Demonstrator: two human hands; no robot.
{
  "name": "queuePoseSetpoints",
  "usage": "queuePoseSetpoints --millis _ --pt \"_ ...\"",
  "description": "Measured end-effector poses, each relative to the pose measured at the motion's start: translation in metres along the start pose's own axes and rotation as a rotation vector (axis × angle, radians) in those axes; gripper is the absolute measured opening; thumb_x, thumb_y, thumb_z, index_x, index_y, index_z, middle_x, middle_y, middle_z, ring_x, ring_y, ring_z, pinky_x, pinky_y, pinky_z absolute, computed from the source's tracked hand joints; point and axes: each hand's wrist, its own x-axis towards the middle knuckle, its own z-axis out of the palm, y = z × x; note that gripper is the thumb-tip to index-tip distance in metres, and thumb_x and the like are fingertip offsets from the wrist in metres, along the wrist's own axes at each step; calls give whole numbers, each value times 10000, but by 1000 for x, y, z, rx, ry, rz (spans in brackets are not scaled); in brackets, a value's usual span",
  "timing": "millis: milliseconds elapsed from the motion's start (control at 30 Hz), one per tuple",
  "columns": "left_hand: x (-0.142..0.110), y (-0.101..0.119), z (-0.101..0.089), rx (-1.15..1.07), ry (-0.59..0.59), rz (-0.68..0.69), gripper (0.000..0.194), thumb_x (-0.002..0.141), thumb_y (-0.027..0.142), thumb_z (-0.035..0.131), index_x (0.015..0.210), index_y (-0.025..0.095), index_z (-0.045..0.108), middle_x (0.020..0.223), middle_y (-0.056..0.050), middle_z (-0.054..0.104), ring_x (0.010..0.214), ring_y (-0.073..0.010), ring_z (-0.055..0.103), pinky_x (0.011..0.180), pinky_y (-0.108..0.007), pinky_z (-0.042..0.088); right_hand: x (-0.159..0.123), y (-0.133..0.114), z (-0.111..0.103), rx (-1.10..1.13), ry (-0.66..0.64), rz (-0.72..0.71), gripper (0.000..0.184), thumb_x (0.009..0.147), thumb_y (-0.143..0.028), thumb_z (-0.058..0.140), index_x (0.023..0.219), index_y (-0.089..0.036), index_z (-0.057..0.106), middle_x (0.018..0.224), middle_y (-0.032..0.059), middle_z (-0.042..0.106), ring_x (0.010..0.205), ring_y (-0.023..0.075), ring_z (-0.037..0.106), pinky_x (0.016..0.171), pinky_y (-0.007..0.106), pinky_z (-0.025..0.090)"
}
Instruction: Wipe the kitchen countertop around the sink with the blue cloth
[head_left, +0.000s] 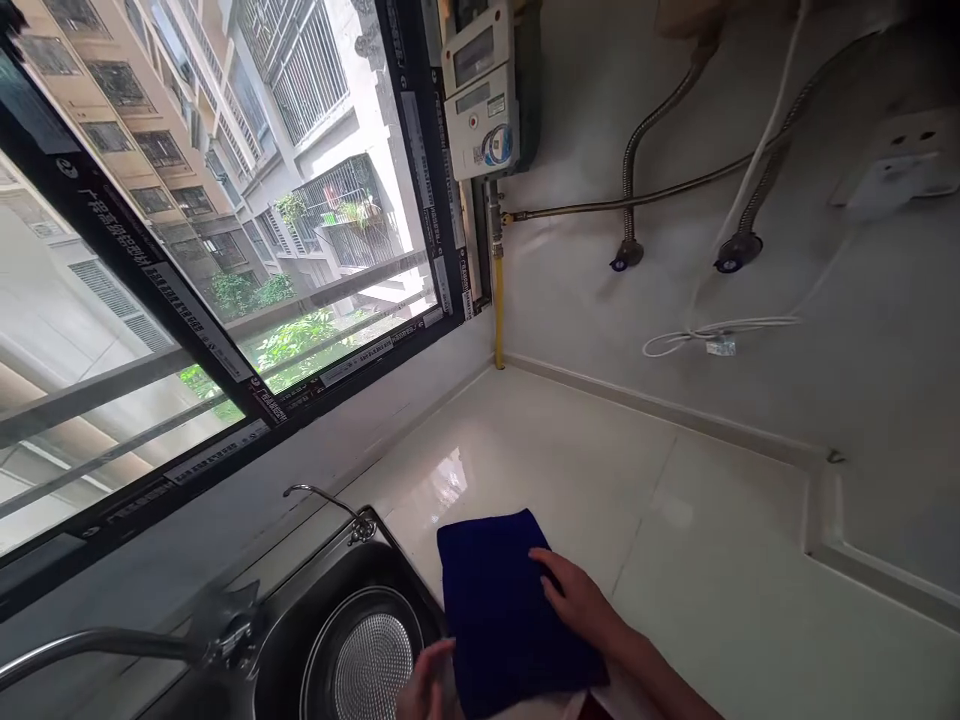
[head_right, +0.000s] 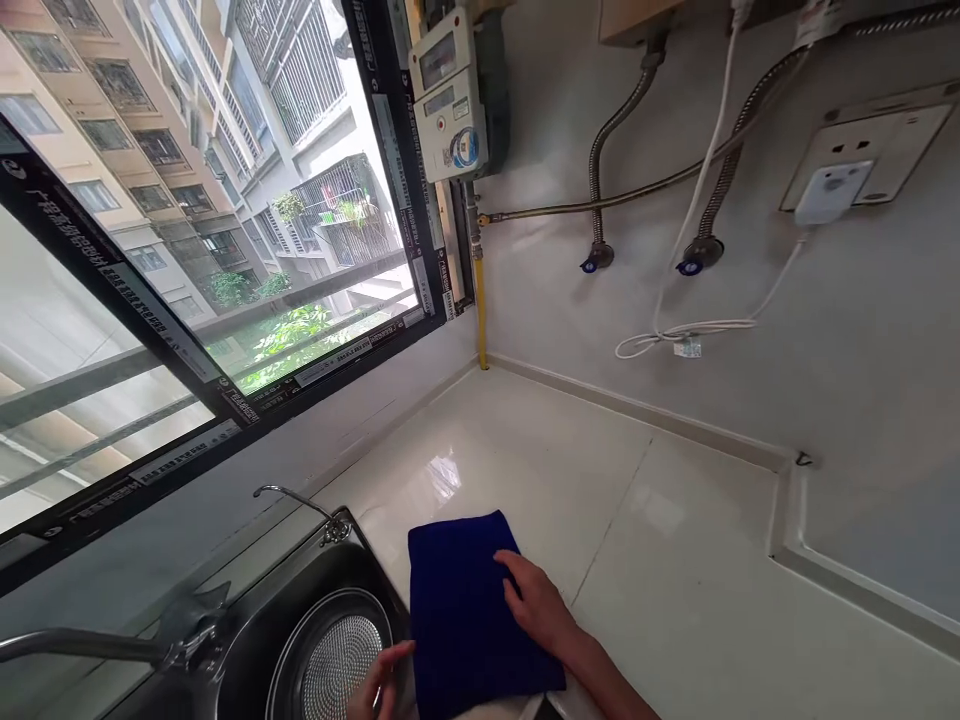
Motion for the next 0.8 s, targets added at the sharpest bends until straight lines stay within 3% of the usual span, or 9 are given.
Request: queuePoseSetpoints --millis 133,200,267,400,800 --pt "21 -1 61 307 -98 296 460 934 276 346 1320 265 596 1403 -98 611 1348 -267 531 1179 -592 403 40 1 48 -275 129 -75 540 926 -304 363 1406 -123 533 1503 153 500 1422 297 439 1186 527 376" --pt "23 -6 86 502 -138 345 508 918 251 418 1419 292 500 1498 -81 513 1415 -282 446 1179 -622 389 47 6 64 -387 142 -104 553 937 -333 385 1440 -134 501 1554 150 428 1466 320 365 1204 557 331" --pt "21 -10 97 632 -172 372 561 911 281 498 1466 324 426 1542 -61 443 1440 -294 398 1166 -617 412 47 13 70 -457 146 -134 567 958 -374 383 1475 -157 458 1597 134 355 1501 317 294 1229 553 277" --pt "18 -9 91 711 -224 384 563 938 335 501 1485 364 371 1567 -6 391 1452 -261 374 1170 -569 423 42 22 67 -505 140 -160 588 977 -445 363 1500 -183 418 1622 111 307 1523 290 242 1246 518 240" --pt "9 32 84 681 -421 377 538 971 359 426 1500 359 332 1594 19 348 1482 -248 321 1204 -594 362 9 42 46 -544 247 -100 610 977 -465 337 1502 -165 417 1608 135 342 1510 298 272 1228 529 264"
